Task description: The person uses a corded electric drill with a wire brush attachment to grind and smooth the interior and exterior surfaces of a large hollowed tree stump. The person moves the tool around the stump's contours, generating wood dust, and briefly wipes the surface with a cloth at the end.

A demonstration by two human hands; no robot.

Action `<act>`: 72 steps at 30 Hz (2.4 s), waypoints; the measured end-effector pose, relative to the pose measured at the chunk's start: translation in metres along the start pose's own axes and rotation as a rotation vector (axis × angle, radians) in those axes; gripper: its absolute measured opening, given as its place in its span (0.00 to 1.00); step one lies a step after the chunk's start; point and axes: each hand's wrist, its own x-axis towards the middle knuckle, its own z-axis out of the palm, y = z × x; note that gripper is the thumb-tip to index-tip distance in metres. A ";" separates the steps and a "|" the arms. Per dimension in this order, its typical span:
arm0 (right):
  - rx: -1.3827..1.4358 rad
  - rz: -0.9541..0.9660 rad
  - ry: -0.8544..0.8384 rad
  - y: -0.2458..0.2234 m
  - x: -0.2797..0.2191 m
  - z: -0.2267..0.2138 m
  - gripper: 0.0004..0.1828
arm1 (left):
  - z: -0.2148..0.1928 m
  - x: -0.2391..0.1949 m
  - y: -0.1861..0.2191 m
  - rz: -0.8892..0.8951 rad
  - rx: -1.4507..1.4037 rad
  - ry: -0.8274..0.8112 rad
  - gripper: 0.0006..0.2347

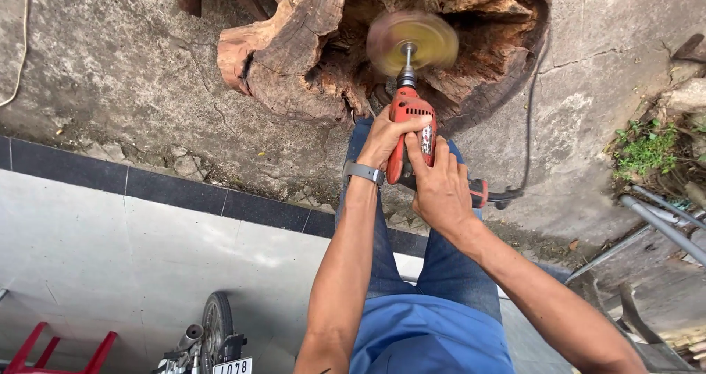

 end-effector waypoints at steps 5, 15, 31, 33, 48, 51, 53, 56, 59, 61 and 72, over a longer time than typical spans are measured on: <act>-0.281 0.010 0.042 -0.010 0.009 0.014 0.43 | 0.009 -0.008 0.035 -0.041 0.528 -0.062 0.39; -0.633 -0.084 0.097 0.003 0.061 0.071 0.10 | -0.014 0.052 0.027 -0.133 0.710 -0.146 0.46; -0.646 -0.102 -0.157 0.020 0.084 0.058 0.13 | -0.007 0.076 0.021 -0.233 0.658 0.000 0.53; -0.671 -0.021 -0.216 0.023 0.082 0.071 0.14 | -0.001 0.060 0.039 -0.235 0.673 -0.052 0.47; -0.640 -0.040 -0.223 0.000 0.079 0.044 0.16 | -0.003 0.089 0.001 -0.220 0.645 -0.099 0.40; -0.655 -0.046 -0.207 -0.002 0.077 0.042 0.14 | 0.007 0.079 0.001 -0.226 0.627 -0.112 0.39; -0.655 -0.042 -0.198 -0.004 0.077 0.040 0.14 | 0.007 0.108 -0.026 -0.221 0.590 -0.104 0.37; -0.629 -0.035 -0.230 -0.004 0.079 0.037 0.16 | 0.002 0.085 0.001 -0.230 0.627 -0.080 0.35; -0.609 -0.010 -0.269 -0.004 0.082 0.038 0.19 | 0.005 0.059 0.035 -0.269 0.629 -0.057 0.31; -0.609 0.015 -0.273 -0.005 0.081 0.041 0.19 | 0.007 0.065 0.026 -0.301 0.562 -0.052 0.28; -0.659 -0.003 -0.198 -0.013 0.077 0.037 0.18 | 0.007 0.180 -0.098 -0.236 0.750 -0.099 0.52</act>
